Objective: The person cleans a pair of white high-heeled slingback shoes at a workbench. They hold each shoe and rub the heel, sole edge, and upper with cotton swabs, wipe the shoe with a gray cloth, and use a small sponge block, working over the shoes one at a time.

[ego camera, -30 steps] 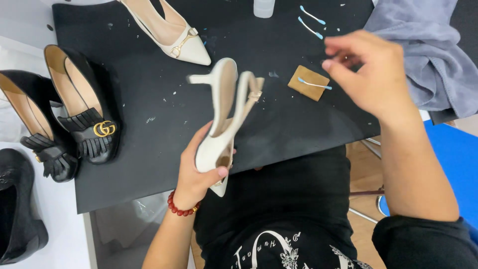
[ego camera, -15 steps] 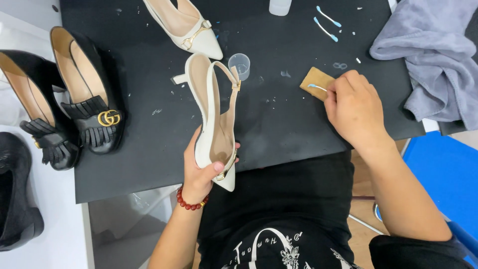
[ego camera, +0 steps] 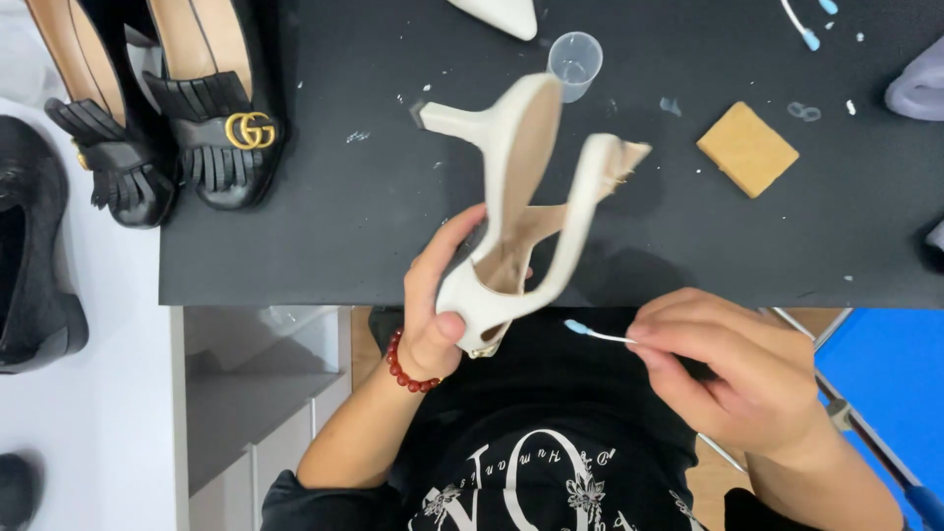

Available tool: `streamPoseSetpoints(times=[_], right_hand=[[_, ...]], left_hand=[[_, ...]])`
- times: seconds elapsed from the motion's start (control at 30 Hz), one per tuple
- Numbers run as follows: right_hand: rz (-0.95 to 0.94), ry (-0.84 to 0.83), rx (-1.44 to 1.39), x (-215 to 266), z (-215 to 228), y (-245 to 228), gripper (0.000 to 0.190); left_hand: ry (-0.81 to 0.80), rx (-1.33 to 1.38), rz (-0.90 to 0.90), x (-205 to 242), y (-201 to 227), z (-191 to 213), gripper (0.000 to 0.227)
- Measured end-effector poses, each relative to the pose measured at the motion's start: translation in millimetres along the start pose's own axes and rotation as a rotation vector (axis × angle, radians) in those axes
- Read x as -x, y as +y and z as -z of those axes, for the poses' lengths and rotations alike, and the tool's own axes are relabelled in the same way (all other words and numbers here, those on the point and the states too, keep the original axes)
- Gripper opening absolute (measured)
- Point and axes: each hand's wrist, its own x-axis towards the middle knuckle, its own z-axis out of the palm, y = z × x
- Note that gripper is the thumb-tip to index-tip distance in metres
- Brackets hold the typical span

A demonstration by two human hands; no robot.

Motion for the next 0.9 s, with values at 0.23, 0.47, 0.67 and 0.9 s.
streamPoseSetpoints(times=[0.23,0.47,0.67,0.9], right_hand=[[-0.097,-0.182,0.269,-12,-1,10,0.017],[0.000,-0.397,0.350,-35,0,-1,0.026],[0.140,-0.526,0.418,-38,-1,-4,0.038],[0.183,-0.525,0.361,-33,0,1,0.042]], left_hand=[[0.000,-0.323,-0.007,8,39,-22,0.097],[0.022,-0.471,-0.007,13,51,-33,0.088],[0.000,-0.523,0.037,14,59,-36,0.088],[-0.037,-0.538,0.052,16,61,-38,0.084]])
